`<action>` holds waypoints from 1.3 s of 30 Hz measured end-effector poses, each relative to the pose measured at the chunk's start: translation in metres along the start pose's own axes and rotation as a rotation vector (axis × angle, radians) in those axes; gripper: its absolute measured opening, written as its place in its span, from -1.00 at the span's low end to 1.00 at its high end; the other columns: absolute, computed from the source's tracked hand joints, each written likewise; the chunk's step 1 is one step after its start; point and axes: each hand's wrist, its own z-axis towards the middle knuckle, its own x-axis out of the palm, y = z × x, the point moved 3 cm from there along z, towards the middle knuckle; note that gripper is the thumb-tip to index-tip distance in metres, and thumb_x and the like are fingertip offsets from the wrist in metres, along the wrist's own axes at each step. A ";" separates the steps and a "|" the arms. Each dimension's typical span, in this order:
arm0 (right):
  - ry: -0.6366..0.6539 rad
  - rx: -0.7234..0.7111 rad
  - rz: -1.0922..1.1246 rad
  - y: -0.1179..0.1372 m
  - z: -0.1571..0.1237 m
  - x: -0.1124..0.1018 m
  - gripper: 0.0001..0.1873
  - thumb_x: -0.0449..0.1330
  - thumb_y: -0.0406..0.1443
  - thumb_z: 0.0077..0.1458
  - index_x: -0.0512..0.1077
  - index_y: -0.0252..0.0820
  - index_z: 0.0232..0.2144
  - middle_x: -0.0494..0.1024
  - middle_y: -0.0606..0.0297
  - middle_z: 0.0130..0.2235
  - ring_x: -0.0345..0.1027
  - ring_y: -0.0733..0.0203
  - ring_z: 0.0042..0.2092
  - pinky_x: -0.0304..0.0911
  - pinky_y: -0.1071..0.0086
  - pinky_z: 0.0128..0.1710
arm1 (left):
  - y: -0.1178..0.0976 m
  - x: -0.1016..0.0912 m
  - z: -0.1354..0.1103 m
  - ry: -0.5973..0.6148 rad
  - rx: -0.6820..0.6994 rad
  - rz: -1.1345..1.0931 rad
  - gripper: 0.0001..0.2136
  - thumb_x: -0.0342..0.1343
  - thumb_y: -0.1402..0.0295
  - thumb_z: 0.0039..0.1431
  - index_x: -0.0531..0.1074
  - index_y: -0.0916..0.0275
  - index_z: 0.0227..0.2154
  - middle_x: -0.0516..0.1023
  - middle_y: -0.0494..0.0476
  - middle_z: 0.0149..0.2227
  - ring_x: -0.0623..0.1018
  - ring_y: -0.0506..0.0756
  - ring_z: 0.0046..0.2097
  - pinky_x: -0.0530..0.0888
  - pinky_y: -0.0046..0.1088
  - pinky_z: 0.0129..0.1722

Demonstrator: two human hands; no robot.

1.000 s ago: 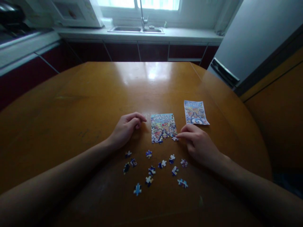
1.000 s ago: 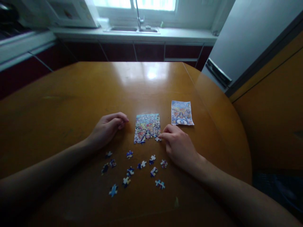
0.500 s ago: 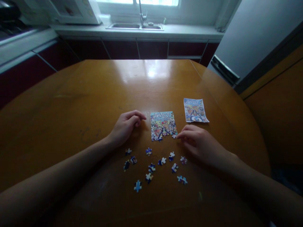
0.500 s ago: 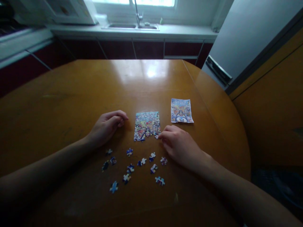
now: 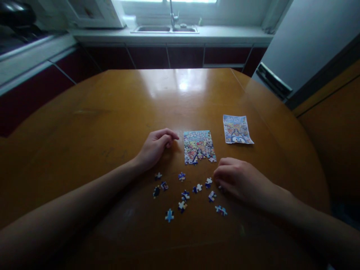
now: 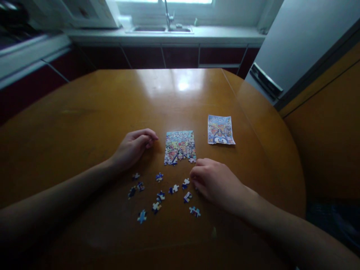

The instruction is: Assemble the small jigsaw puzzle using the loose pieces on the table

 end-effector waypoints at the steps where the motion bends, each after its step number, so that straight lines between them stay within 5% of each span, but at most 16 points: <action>1: 0.007 0.003 -0.002 -0.001 0.000 0.001 -0.86 0.17 -0.38 0.14 0.52 -0.10 -0.37 0.51 0.27 -0.28 0.36 0.22 -0.27 0.26 0.35 -0.29 | 0.000 0.000 0.000 -0.001 0.000 0.000 -0.86 0.07 0.45 0.01 0.53 0.28 -0.45 0.40 0.07 -0.50 0.30 -0.03 -0.48 0.21 -0.48 -0.48; 16: -0.092 0.041 0.058 -0.012 0.007 -0.001 -0.87 0.15 -0.35 0.19 0.51 -0.13 -0.35 0.50 0.26 -0.27 0.37 0.23 -0.29 0.27 0.34 -0.28 | 0.002 0.003 -0.001 0.041 0.000 0.008 -0.85 0.04 0.49 0.03 0.53 0.30 -0.45 0.37 0.04 -0.54 0.24 -0.06 -0.51 0.14 -0.50 -0.52; 28: 0.127 -0.166 0.031 0.008 -0.003 0.005 -0.84 0.13 -0.37 0.21 0.51 -0.13 -0.35 0.46 0.27 -0.29 0.33 0.27 -0.31 0.22 0.40 -0.31 | -0.001 0.003 -0.001 0.037 -0.004 0.034 -0.85 0.05 0.46 0.00 0.53 0.29 -0.45 0.40 0.07 -0.51 0.24 -0.05 -0.50 0.15 -0.50 -0.51; 35: -0.039 0.012 -0.086 -0.010 -0.005 -0.017 -0.85 0.13 -0.36 0.20 0.52 -0.14 -0.31 0.49 0.21 -0.27 0.34 0.20 -0.27 0.22 0.34 -0.30 | 0.001 0.002 0.000 0.033 -0.005 0.028 -0.86 0.06 0.46 0.02 0.53 0.30 -0.44 0.40 0.07 -0.51 0.25 -0.05 -0.49 0.16 -0.50 -0.50; 39: -0.026 0.054 -0.097 -0.013 -0.004 -0.018 -0.85 0.13 -0.35 0.18 0.52 -0.12 -0.34 0.49 0.24 -0.29 0.34 0.22 -0.30 0.21 0.35 -0.33 | 0.002 0.001 0.000 0.031 -0.012 0.020 -0.85 0.05 0.47 0.01 0.53 0.29 -0.45 0.39 0.06 -0.51 0.25 -0.05 -0.49 0.15 -0.50 -0.50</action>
